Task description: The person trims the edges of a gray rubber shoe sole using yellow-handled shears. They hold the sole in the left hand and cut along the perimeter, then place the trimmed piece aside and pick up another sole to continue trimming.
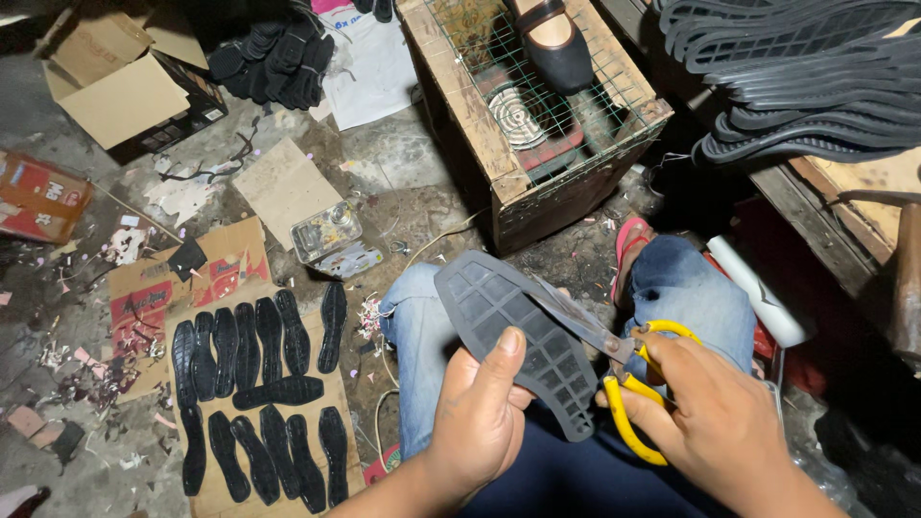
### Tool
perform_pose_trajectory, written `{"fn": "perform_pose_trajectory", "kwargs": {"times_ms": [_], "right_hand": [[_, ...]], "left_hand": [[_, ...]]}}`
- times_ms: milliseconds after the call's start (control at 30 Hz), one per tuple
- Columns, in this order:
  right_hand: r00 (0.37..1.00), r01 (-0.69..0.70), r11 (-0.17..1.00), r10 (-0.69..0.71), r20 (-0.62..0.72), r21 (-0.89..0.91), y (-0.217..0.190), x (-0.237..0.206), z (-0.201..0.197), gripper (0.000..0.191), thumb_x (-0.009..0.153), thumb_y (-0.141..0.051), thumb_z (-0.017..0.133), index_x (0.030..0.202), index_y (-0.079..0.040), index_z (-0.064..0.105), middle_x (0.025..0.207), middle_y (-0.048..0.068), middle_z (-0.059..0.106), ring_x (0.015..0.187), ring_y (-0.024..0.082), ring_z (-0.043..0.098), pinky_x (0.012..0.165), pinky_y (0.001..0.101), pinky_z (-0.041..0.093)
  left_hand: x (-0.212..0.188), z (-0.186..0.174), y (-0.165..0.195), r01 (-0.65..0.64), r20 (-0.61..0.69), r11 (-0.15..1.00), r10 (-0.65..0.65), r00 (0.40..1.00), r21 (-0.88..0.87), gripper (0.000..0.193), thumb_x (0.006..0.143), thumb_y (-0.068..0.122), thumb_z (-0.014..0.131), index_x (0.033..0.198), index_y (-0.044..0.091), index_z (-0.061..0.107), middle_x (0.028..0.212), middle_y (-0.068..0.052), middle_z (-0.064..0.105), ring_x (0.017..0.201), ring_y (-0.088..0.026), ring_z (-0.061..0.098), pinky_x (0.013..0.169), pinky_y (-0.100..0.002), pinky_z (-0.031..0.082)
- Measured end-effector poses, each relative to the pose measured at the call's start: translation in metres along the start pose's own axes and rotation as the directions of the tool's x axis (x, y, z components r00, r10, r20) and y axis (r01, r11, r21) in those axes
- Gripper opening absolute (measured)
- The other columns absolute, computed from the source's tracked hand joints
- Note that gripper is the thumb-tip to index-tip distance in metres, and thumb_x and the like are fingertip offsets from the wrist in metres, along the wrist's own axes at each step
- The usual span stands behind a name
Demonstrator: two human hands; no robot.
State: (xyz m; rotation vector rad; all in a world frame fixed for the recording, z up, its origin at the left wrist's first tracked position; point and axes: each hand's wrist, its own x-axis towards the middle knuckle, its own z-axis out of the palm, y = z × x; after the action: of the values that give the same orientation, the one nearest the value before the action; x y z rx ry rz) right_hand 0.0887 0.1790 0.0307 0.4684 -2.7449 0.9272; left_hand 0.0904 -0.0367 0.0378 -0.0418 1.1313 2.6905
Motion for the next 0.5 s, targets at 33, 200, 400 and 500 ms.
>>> {"fn": "perform_pose_trajectory", "kwargs": {"times_ms": [33,200,400,500], "right_hand": [[1.0,0.002,1.0,-0.002,-0.007,0.002,-0.0007,0.0003,0.0002,0.054,0.068,-0.029,0.083,0.113,-0.004,0.066,0.089,0.011,0.07,0.067,0.027,0.068,0.059,0.0357,0.053],[1.0,-0.002,1.0,0.002,-0.004,-0.012,-0.001,0.0003,-0.0005,0.053,0.068,-0.028,0.084,0.11,-0.002,0.067,0.082,0.01,0.068,0.063,0.025,0.066,0.057,0.0352,0.052],[0.998,0.042,0.999,-0.042,-0.037,-0.016,-0.0019,-0.0004,-0.0003,0.049,0.068,-0.028,0.084,0.107,-0.002,0.067,0.082,0.01,0.068,0.066,0.025,0.067,0.059,0.035,0.052],[0.998,0.05,0.998,-0.051,-0.047,-0.026,-0.0017,-0.0011,-0.001,0.048,0.069,-0.028,0.084,0.106,-0.002,0.068,0.083,0.01,0.069,0.069,0.026,0.068,0.061,0.035,0.053]], "left_hand": [[-0.0002,-0.0001,0.0005,0.004,0.02,1.0,-0.004,1.0,-0.009,0.044,0.112,0.024,0.045,0.141,-0.009,0.05,0.131,-0.02,0.065,0.118,-0.029,0.066,0.104,-0.046,0.052],[0.0003,0.0035,0.0018,-0.013,0.01,1.0,0.012,1.0,0.008,0.046,0.11,0.024,0.046,0.143,-0.008,0.05,0.133,-0.018,0.065,0.122,-0.026,0.065,0.108,-0.044,0.051],[0.0019,0.0056,0.0067,-0.004,0.057,1.0,0.005,0.998,-0.01,0.048,0.111,0.027,0.046,0.144,-0.008,0.049,0.134,-0.018,0.065,0.123,-0.026,0.064,0.108,-0.043,0.05],[0.0021,0.0049,0.0097,0.002,0.053,1.0,-0.003,0.999,0.015,0.049,0.111,0.027,0.046,0.145,-0.008,0.049,0.135,-0.018,0.064,0.124,-0.026,0.064,0.109,-0.043,0.05]]}}
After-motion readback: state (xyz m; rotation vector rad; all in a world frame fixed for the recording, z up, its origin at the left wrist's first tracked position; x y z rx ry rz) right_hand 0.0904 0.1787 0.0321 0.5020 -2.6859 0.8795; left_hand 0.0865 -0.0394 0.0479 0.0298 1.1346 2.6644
